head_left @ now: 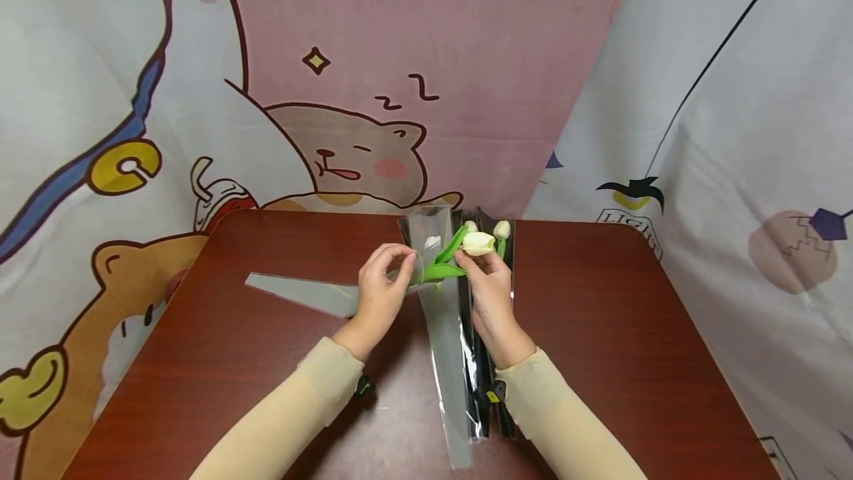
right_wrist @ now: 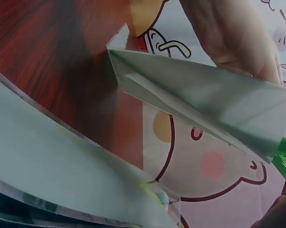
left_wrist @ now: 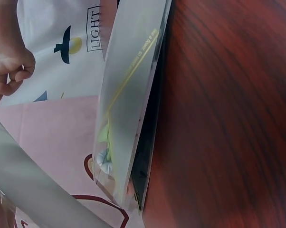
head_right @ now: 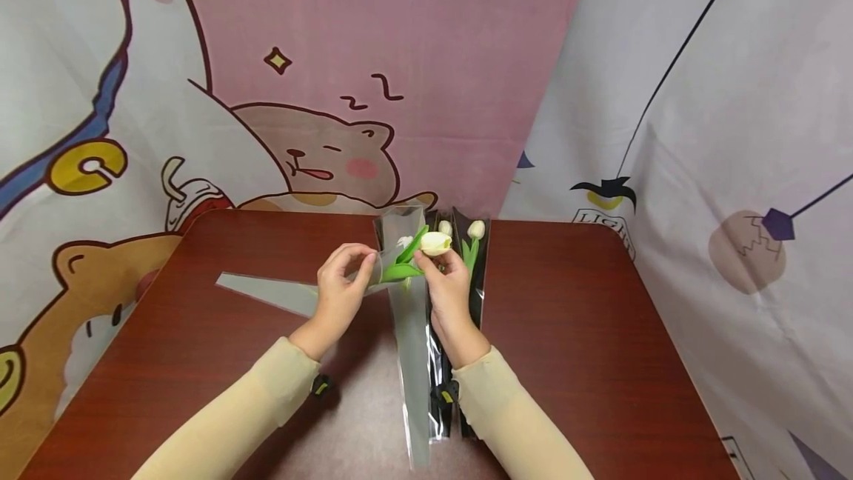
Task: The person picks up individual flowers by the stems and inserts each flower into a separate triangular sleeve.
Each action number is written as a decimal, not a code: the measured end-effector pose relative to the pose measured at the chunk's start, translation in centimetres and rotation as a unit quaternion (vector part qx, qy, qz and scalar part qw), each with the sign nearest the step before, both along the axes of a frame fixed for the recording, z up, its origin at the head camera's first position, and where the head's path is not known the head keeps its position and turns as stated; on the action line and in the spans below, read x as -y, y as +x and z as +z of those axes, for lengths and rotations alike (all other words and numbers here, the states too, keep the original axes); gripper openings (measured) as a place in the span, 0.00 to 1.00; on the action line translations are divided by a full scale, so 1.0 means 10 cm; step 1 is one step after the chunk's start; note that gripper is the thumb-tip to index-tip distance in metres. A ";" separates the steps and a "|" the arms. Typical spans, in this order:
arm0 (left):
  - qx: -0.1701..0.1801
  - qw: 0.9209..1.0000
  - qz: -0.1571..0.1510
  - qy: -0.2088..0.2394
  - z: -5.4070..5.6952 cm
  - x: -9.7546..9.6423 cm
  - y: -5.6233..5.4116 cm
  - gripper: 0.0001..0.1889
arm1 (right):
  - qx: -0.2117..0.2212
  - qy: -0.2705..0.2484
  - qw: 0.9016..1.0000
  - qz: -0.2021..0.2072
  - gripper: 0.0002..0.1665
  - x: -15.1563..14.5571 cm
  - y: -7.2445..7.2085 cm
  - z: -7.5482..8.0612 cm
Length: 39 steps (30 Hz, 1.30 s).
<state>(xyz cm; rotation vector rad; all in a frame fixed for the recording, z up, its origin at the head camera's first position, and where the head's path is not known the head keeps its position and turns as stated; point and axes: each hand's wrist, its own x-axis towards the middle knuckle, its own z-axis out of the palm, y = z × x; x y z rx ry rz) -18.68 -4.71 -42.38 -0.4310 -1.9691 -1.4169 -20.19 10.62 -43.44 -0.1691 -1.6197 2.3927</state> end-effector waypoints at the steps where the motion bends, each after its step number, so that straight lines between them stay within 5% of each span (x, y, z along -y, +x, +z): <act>1: -0.001 1.000 -0.001 0.001 0.00 0.00 0.00 0.02 | 0.000 0.005 1.000 0.002 0.11 0.01 0.00 -0.01; 4: -0.002 1.000 -0.005 0.003 -0.02 -0.02 -0.02 0.02 | 0.008 0.025 1.000 0.009 0.09 0.05 0.00 -0.04; 11: 0.008 1.000 -0.011 0.007 -0.31 0.01 -0.19 0.04 | 0.026 0.059 0.997 0.033 0.16 0.12 0.04 -0.14; 16: 0.004 1.000 -0.008 -0.008 -0.30 0.02 -0.18 0.05 | 0.047 0.074 0.995 0.043 0.20 0.09 0.06 -0.17; 27: -0.003 1.000 -0.010 -0.026 -0.28 0.02 -0.18 0.06 | 0.021 0.076 0.996 0.049 0.19 0.14 0.08 -0.14; 39: -0.012 1.000 0.003 -0.018 -0.27 0.02 -0.18 0.03 | 0.009 0.210 0.974 0.083 0.21 0.11 0.08 -0.13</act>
